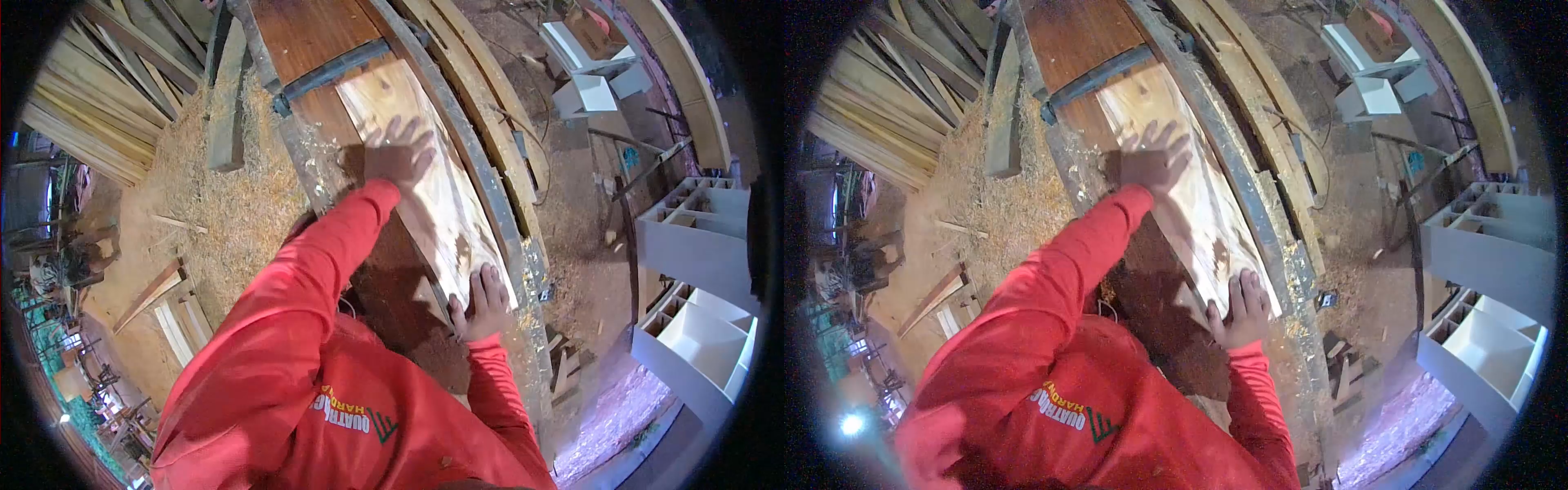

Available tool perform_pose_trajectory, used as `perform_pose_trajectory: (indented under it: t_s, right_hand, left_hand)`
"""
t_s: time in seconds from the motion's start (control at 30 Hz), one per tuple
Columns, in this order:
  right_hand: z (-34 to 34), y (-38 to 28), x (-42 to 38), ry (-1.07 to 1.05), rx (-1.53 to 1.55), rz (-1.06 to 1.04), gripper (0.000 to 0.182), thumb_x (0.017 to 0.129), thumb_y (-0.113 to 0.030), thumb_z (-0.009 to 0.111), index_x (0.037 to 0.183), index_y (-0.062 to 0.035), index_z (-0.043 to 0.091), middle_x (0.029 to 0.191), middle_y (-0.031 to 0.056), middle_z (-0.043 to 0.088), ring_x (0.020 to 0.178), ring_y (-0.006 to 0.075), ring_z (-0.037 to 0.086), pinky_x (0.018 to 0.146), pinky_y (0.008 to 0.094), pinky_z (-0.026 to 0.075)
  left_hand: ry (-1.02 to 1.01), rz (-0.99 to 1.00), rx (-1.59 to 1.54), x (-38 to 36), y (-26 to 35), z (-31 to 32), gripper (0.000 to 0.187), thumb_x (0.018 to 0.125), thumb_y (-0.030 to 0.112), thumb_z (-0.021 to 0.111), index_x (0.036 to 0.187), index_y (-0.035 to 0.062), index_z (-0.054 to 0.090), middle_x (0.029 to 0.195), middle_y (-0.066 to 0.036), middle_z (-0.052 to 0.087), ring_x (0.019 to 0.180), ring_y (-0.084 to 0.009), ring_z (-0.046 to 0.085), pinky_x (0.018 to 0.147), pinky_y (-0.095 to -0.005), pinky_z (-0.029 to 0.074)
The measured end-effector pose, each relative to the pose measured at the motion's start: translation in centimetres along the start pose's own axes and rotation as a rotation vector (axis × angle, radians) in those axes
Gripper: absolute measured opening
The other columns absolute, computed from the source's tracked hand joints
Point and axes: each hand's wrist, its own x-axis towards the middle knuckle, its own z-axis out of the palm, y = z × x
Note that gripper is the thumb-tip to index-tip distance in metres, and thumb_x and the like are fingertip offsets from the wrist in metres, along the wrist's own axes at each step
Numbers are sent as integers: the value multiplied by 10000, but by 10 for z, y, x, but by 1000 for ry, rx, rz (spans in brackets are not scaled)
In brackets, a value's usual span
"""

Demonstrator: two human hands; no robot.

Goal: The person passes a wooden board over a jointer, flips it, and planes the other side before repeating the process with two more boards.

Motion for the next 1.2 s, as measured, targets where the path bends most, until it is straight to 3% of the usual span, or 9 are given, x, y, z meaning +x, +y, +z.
perform_pose_trajectory:
  t_s: [0.13, 0.3, 0.57, 0.93, 1.03, 1.13, 1.2]
  right_hand:
    - [22, -12, 60, 105, 121, -35, 605, 873, -369, 739, 1334, 17, 675, 1460, 237, 610, 1364, 395, 578, 1128, 472, 416]
    - [57, -29, 131, 148, 161, -13, 582, 861, -364, 741, 1304, 11, 698, 1470, 225, 610, 1339, 385, 600, 1119, 471, 424]
    - [79, -43, 187, 163, 240, -47, 495, 869, -324, 741, 1252, -11, 734, 1494, 217, 600, 1407, 359, 558, 1166, 448, 378]
    - [85, -68, 232, 167, 123, -43, 462, 871, -313, 751, 1196, 15, 745, 1402, 236, 652, 1325, 403, 599, 1124, 456, 419]
    - [89, -73, 243, 167, 100, -48, 463, 867, -317, 752, 1185, 19, 745, 1393, 241, 654, 1322, 410, 595, 1117, 467, 429]
    - [96, -78, 256, 181, 90, -64, 466, 864, -316, 751, 1181, 25, 743, 1390, 243, 654, 1318, 422, 591, 1119, 482, 430]
    - [102, -81, 265, 200, 93, -84, 478, 875, -335, 736, 1184, 30, 741, 1394, 242, 650, 1315, 433, 587, 1126, 495, 425]
  left_hand:
    - [22, -51, -42, 42, -40, -10, 554, 1052, 583, 407, 1535, 355, 552, 1712, 28, 357, 1604, -243, 255, 1276, -494, 100]
    - [40, -86, 18, 107, -90, -25, 492, 1070, 543, 443, 1508, 369, 585, 1705, 53, 369, 1591, -216, 284, 1272, -488, 121]
    - [137, -40, 107, 153, -138, -28, 488, 1076, 552, 427, 1513, 387, 568, 1681, 72, 403, 1571, -219, 321, 1268, -503, 167]
    - [129, -34, 104, 182, -165, -34, 507, 1069, 576, 405, 1530, 414, 541, 1698, 92, 367, 1579, -212, 298, 1269, -507, 166]
    - [131, -44, 106, 194, -175, -32, 521, 1066, 597, 385, 1533, 422, 534, 1710, 98, 343, 1589, -194, 267, 1275, -507, 124]
    - [325, 34, 227, 200, -184, -33, 469, 1071, 535, 442, 1508, 415, 563, 1613, 76, 505, 1478, -249, 470, 1226, -506, 300]
    - [180, 21, 103, 209, -189, -48, 496, 1049, 494, 437, 1494, 340, 592, 1646, 0, 461, 1512, -279, 412, 1213, -537, 283]
